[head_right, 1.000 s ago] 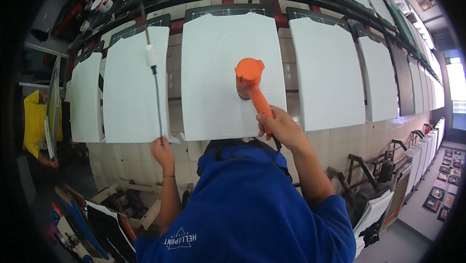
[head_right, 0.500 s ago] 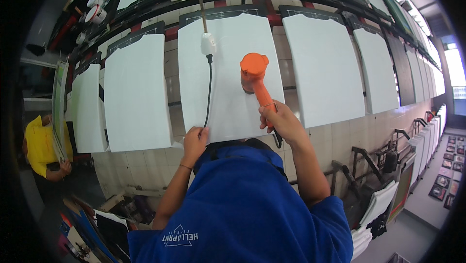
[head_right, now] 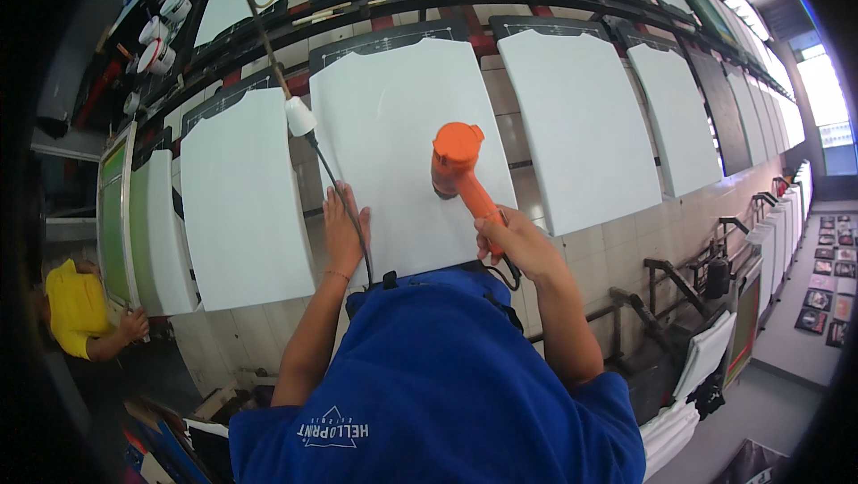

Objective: The person uses an orange heat gun to apply heat to white t-shirts laid out on a series of heat press machines. They move the heat gun systematically across the surface of each shirt, occasionally using their left hand to smooth the fabric or hold the power cord.

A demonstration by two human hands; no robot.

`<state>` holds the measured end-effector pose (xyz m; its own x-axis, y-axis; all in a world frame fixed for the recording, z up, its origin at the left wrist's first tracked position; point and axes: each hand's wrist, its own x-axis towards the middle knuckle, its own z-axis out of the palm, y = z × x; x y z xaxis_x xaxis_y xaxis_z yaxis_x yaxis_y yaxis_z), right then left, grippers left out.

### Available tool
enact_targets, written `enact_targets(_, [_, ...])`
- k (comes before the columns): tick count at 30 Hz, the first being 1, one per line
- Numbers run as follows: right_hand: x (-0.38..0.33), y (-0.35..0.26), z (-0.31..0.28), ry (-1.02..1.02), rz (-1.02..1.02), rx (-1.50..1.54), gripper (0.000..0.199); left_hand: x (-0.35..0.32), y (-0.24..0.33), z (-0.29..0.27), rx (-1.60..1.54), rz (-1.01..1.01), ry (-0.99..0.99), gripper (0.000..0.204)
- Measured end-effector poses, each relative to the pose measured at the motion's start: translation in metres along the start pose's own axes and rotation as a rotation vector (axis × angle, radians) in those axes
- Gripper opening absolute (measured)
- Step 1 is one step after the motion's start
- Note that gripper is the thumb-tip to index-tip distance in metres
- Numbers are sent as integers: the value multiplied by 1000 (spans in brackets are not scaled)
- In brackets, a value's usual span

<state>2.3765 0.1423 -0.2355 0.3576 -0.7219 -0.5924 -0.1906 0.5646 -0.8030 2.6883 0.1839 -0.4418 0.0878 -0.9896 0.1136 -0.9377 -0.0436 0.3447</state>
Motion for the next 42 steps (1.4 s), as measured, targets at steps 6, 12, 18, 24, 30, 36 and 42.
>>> enact_targets(6, [34,-12,8,109,-56,5,30,35,-1,7,53,95,-57,65])
enact_targets(12, [13,-4,7,139,-9,-7,29,86,-7,18,128,165,-40,65])
enact_targets(18, [-38,8,7,154,117,19,28,97,1,24,38,218,-70,64])
enact_targets(24, [-27,3,12,184,67,33,28,54,18,10,8,375,-175,64])
enact_targets(30, [18,-5,12,212,-53,17,31,21,16,-3,-55,462,-296,65])
enact_targets(36, [4,3,11,192,10,21,30,60,4,3,-45,434,-210,64])
enact_targets(42, [-35,12,7,189,110,37,28,112,-6,21,28,317,-63,64])
